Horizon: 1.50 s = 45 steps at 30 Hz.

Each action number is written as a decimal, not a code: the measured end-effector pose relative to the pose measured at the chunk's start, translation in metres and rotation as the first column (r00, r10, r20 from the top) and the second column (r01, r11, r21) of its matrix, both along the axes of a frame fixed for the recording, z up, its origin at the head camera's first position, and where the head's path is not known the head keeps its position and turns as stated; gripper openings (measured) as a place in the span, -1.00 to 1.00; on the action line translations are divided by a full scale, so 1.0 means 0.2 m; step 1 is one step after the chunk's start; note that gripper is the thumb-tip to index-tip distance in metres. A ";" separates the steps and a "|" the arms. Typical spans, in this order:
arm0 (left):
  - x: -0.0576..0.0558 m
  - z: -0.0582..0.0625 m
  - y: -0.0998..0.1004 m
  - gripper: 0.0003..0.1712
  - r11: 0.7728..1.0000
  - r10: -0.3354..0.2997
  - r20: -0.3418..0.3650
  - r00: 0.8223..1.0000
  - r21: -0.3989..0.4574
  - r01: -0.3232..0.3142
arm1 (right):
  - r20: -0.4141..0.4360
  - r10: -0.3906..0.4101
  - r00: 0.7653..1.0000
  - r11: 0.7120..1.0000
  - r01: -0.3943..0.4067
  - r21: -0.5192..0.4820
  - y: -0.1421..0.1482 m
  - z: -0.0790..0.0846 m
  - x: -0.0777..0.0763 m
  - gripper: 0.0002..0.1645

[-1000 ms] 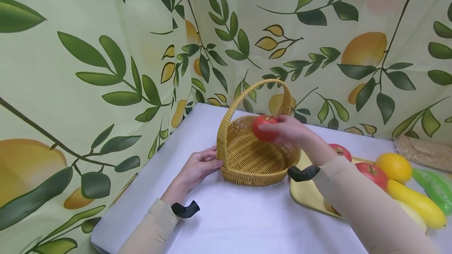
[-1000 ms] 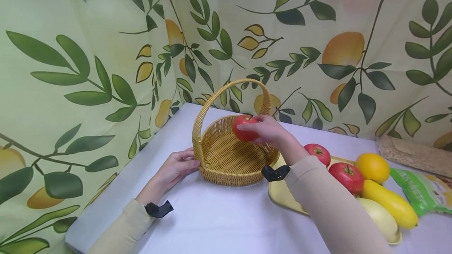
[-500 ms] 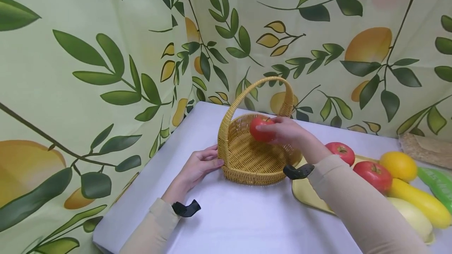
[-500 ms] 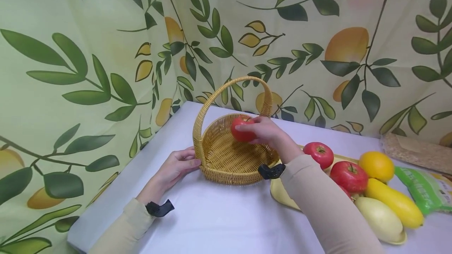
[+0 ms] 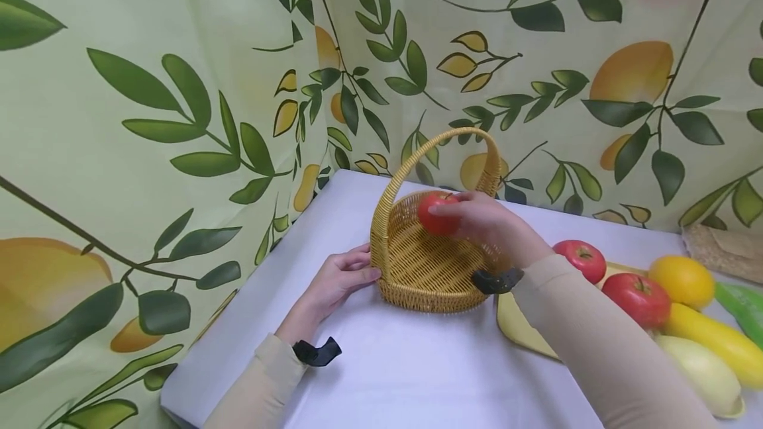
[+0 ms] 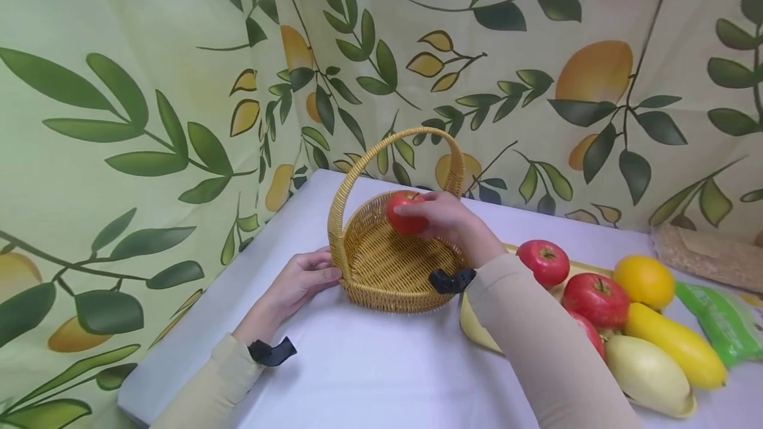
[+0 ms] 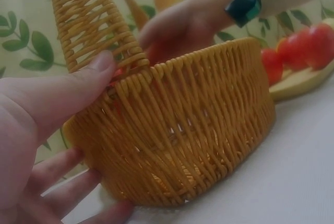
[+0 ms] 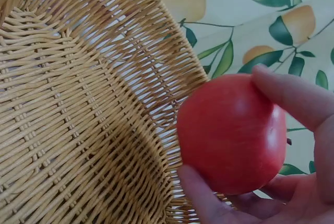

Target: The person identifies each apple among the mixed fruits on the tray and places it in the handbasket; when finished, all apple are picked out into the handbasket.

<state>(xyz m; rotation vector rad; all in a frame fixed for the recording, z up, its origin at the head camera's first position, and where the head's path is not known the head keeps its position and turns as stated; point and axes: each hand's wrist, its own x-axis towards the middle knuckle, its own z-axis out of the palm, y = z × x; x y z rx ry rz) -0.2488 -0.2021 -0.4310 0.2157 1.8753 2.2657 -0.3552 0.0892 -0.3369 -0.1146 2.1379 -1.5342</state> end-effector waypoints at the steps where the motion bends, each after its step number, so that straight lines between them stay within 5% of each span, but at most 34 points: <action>1: 0.00 0.00 0.00 -0.67 1.000 -0.001 0.000 1.000 -0.004 0.001 | 0.004 -0.005 1.000 1.000 0.005 0.001 0.00 0.00 0.00 0.06; 28: 0.00 0.00 0.00 -0.66 1.000 -0.009 0.016 1.000 -0.007 0.009 | -0.162 0.037 0.986 0.978 -0.003 0.208 -0.09 -0.11 -0.04 0.05; 45: 0.01 0.00 0.00 -0.69 1.000 -0.005 0.004 1.000 -0.018 0.006 | -0.289 0.151 0.945 0.942 -0.049 0.333 -0.10 -0.09 -0.01 -0.01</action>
